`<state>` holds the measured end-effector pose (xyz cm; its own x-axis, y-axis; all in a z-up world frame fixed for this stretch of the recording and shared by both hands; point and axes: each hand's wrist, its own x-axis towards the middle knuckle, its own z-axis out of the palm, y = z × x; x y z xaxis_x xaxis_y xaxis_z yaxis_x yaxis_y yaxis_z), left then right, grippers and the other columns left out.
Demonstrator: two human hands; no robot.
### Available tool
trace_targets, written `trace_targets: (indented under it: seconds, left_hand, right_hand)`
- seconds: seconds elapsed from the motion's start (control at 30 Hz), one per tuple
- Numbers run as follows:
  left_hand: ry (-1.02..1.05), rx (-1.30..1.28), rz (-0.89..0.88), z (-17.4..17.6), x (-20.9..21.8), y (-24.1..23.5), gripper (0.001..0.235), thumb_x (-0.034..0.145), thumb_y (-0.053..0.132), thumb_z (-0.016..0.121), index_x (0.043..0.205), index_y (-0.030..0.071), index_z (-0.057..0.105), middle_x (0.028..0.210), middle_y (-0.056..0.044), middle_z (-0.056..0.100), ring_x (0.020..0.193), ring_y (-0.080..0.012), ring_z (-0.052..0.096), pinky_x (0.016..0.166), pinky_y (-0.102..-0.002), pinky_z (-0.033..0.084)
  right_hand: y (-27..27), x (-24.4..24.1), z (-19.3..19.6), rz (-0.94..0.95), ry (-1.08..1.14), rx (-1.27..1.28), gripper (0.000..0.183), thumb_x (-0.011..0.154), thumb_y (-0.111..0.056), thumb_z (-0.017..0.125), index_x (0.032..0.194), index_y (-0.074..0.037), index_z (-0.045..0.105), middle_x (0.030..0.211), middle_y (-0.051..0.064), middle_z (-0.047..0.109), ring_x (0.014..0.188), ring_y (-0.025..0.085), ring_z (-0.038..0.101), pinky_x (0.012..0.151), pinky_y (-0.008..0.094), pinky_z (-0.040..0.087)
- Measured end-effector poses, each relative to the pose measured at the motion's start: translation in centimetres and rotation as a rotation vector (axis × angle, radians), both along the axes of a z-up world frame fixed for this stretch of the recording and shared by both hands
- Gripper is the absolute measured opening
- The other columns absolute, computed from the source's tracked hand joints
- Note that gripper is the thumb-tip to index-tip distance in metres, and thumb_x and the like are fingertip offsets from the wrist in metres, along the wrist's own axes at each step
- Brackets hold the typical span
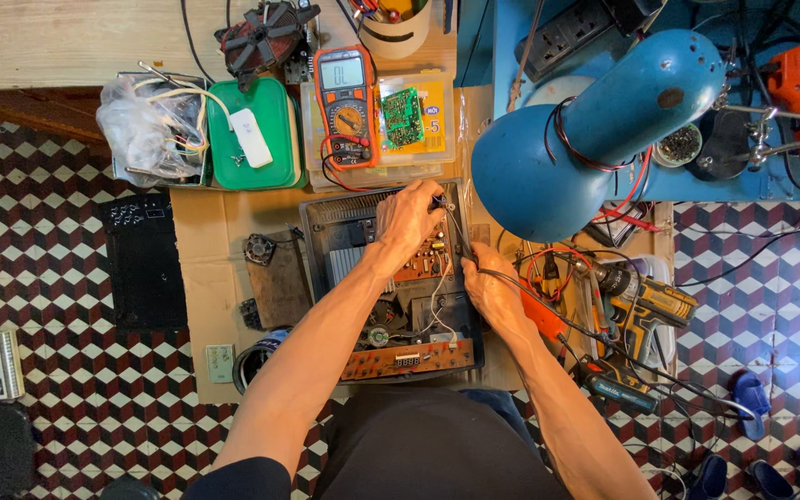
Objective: The person works on an open electronic device on a cluttered workbench, using multimeter probes to test points on the circuit board and a cordless drill to remove or tighten screws. They also plug in a power cord and adjust a blue desk lamp for better lighting.
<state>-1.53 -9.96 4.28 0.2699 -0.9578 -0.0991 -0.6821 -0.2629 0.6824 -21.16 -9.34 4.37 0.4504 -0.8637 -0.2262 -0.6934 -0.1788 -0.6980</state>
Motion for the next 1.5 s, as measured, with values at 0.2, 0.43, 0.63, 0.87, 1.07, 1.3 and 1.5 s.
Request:
trace_targets:
  seconds: [0.2,0.43,0.63,0.87,1.07,1.3,1.5]
  left_hand:
    - [0.018,0.042,0.034,-0.3,0.6,-0.9,0.026,0.079,0.018,0.083,0.102,0.01,0.072,0.094,-0.01,0.077,0.083,-0.0315,0.074,0.075,-0.045,0.056]
    - [0.036,0.088,-0.003,-1.4,0.2,-1.2,0.015,0.085,0.016,0.075,0.1,0.011,0.076,0.099,-0.009,0.075,0.074,-0.0307,0.073,0.068,-0.043,0.058]
    - [-0.014,-0.01,-0.038,-1.2,-0.3,-0.5,0.021,0.084,0.017,0.077,0.103,0.007,0.075,0.1,-0.01,0.075,0.076,-0.0317,0.072,0.071,-0.045,0.056]
    - [0.088,-0.034,0.075,-1.3,-0.6,0.4,0.015,0.089,0.018,0.071,0.101,0.01,0.074,0.097,-0.009,0.076,0.081,-0.0297,0.074,0.072,-0.042,0.056]
    - [0.08,-0.167,0.104,0.9,-1.1,0.7,0.02,0.09,0.023,0.071,0.106,0.011,0.067,0.081,-0.016,0.073,0.074,-0.0348,0.072,0.063,-0.044,0.054]
    - [0.167,0.0,-0.063,8.9,-3.4,4.6,0.022,0.088,0.026,0.071,0.107,0.014,0.069,0.06,-0.005,0.061,0.052,-0.0145,0.056,0.05,-0.035,0.046]
    - [0.549,0.212,-0.454,13.4,-8.3,10.3,0.021,0.094,0.027,0.066,0.104,0.009,0.071,0.073,-0.003,0.068,0.062,-0.012,0.059,0.055,-0.032,0.05]
  right_hand:
    - [-0.3,0.4,0.7,-0.031,0.003,0.028,0.018,0.093,-0.014,0.058,0.101,-0.001,0.066,0.089,0.024,0.067,0.08,0.042,0.065,0.072,0.049,0.052]
    - [0.1,0.2,1.3,-0.027,-0.076,-0.018,0.021,0.092,-0.018,0.056,0.1,-0.001,0.066,0.086,0.024,0.067,0.081,0.042,0.065,0.072,0.049,0.052]
    - [-0.1,-0.1,0.8,-0.042,0.032,0.132,0.023,0.094,-0.02,0.055,0.104,-0.003,0.067,0.085,0.023,0.068,0.078,0.041,0.066,0.073,0.05,0.052]
    - [0.5,-1.0,-1.0,-0.126,-0.032,0.082,0.025,0.092,-0.026,0.065,0.105,-0.006,0.071,0.086,0.019,0.072,0.08,0.036,0.07,0.071,0.044,0.054]
    - [1.2,-2.9,0.8,-0.235,-0.103,-0.011,0.022,0.095,-0.027,0.065,0.104,-0.009,0.074,0.086,0.015,0.071,0.08,0.034,0.07,0.068,0.041,0.053]
    - [3.6,-7.3,13.0,-0.196,0.012,-0.286,0.026,0.095,-0.026,0.067,0.109,-0.006,0.072,0.084,0.016,0.068,0.077,0.033,0.066,0.067,0.044,0.051]
    - [8.3,-13.8,23.2,-0.309,0.287,0.209,0.043,0.09,-0.035,0.068,0.131,-0.022,0.069,0.086,0.005,0.07,0.064,0.018,0.068,0.059,0.036,0.058]
